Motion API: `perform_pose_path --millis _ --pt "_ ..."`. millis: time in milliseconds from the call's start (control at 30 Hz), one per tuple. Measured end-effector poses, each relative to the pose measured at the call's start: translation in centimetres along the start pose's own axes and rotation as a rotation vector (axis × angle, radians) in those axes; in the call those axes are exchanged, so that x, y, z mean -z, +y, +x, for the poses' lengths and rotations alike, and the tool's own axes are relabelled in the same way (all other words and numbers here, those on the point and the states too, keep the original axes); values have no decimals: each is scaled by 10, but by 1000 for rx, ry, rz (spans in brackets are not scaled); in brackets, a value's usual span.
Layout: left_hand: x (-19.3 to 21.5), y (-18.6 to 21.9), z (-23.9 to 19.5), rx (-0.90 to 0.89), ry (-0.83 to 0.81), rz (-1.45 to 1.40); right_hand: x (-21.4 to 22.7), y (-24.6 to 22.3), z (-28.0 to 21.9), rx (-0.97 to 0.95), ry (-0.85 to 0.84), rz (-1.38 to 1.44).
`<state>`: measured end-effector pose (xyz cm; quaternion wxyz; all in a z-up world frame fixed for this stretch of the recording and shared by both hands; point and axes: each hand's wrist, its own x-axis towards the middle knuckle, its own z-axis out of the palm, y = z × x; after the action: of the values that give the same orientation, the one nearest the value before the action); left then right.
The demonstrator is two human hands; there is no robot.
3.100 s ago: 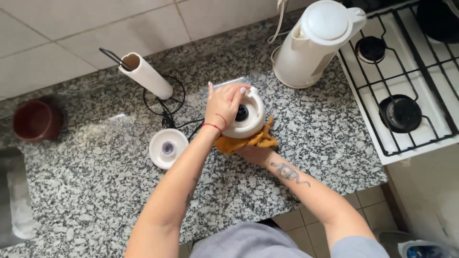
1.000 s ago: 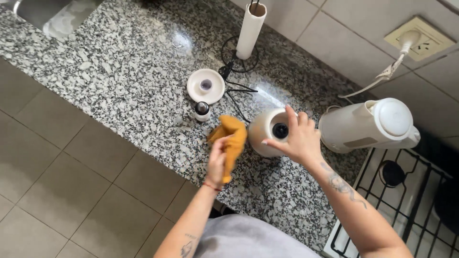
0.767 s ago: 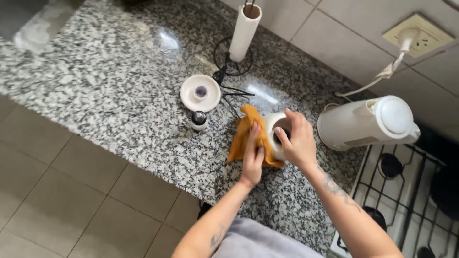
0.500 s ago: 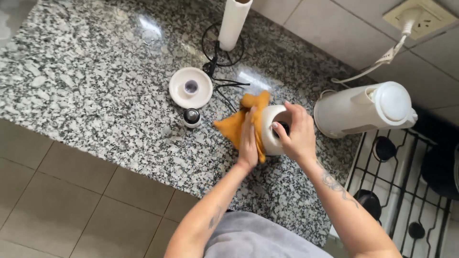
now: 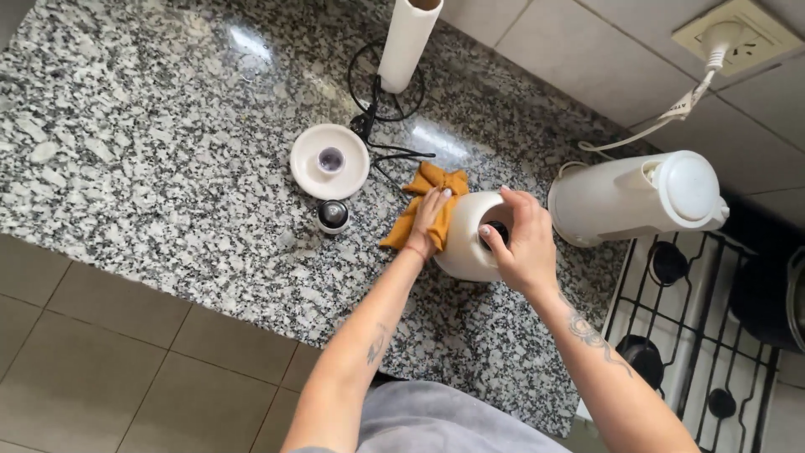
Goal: Cleaning a blender base and its components at the sink and wiping down the kitchen countertop with a cloth.
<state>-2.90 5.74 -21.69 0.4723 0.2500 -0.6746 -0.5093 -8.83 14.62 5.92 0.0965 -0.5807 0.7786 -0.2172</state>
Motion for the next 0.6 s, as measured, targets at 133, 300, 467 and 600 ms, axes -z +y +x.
perform_pose_path --millis 133,300,467,600 --pt "23 151 -7 93 53 -5 0 4 4 29 16 8" --pt "16 183 2 43 251 189 -2 11 2 82 3 2" --pt "-8 -3 53 291 -128 78 -2 7 3 43 -8 0" --pt "33 122 48 625 54 -318 -3 10 3 16 4 -9"
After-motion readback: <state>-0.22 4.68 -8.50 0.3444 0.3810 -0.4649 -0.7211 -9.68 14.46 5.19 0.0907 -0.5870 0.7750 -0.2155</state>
